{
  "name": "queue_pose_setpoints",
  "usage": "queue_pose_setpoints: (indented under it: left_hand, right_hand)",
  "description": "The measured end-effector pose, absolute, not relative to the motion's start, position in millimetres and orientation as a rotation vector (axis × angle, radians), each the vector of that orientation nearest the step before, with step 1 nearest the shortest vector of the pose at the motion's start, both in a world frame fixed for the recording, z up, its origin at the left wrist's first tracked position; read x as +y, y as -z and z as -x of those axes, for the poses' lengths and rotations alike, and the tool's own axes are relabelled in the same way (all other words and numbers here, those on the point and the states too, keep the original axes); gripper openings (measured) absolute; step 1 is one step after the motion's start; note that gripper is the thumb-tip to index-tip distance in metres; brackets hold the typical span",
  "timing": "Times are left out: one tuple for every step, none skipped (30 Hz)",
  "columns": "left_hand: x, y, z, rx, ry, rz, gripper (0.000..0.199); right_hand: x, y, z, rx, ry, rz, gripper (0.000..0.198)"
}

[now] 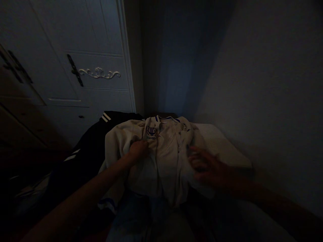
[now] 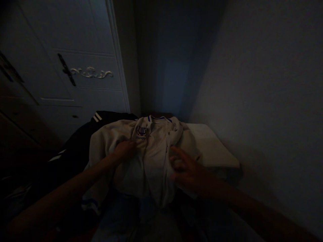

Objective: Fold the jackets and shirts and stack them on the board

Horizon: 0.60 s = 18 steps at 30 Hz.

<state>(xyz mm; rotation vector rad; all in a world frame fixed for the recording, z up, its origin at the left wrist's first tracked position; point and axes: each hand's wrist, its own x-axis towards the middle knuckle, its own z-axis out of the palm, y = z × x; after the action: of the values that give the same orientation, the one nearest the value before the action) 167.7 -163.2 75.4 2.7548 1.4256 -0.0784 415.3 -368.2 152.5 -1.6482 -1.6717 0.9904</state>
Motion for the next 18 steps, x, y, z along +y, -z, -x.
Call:
queue_pose_setpoints:
  left_hand:
    - [-161,-75,-164,1.440,0.082,-2.732,0.027]
    - [-161,-75,-162,1.450,0.077,-2.717,0.027]
    - [-162,-76,-160,1.461,0.064,-2.706,0.026]
    - [-164,-77,-160,1.476,0.048,-2.698,0.027]
    - [-169,-78,-160,1.492,0.030,-2.691,0.028]
    - [-175,-80,-163,1.509,0.003,-2.684,0.031]
    - [-183,-81,-166,1.520,-0.037,-2.683,0.034]
    - [-191,-81,-170,1.524,-0.087,-2.689,0.038]
    - [-199,-80,-175,1.517,-0.137,-2.700,0.041]
    - [-206,-78,-180,1.504,-0.179,-2.713,0.043]
    - [-212,-75,-185,1.489,-0.202,-2.722,0.044]
    - [-217,-72,-190,1.476,-0.200,-2.722,0.044]
    - [-221,-68,-194,1.466,-0.187,-2.713,0.044]
    - [-223,-64,-197,1.464,-0.182,-2.684,0.042]
    - [-224,-60,-199,1.465,-0.191,-2.643,0.039]
    - [-223,-58,-201,1.469,-0.213,-2.597,0.036]
    - [-222,-56,-201,1.474,-0.240,-2.554,0.032]
    - [-220,-56,-200,1.482,-0.258,-2.532,0.029]
  right_hand:
    - [-372,-142,-406,-1.826,-1.169,1.646,0.091]
    - [-375,-133,-400,-1.943,-1.313,1.653,0.098]
    - [-376,-127,-397,-2.024,-1.392,1.676,0.101]
    - [-375,-122,-397,-2.092,-1.386,1.708,0.099]
    - [-373,-120,-399,-2.143,-1.312,1.737,0.095]
    - [-371,-118,-403,-2.183,-1.189,1.754,0.089]
    - [-369,-116,-408,-2.219,-1.040,1.764,0.083]
    - [-368,-113,-413,-2.255,-0.880,1.781,0.077]
    - [-368,-108,-416,-2.295,-0.733,1.811,0.073]
    - [-369,-102,-418,-2.341,-0.611,1.851,0.071]
    - [-371,-95,-418,-2.385,-0.504,1.903,0.070]
    - [-373,-88,-417,-2.421,-0.406,1.962,0.070]
    - [-375,-80,-414,-2.451,-0.322,2.017,0.068]
    - [-378,-72,-410,-2.478,-0.251,2.065,0.064]
    - [-380,-66,-407,-2.499,-0.197,2.106,0.057]
    - [-381,-62,-404,-2.514,-0.164,2.149,0.048]
    - [-383,-60,-401,-2.520,-0.150,2.189,0.039]
    - [-386,-60,-400,-2.514,-0.147,2.222,0.033]
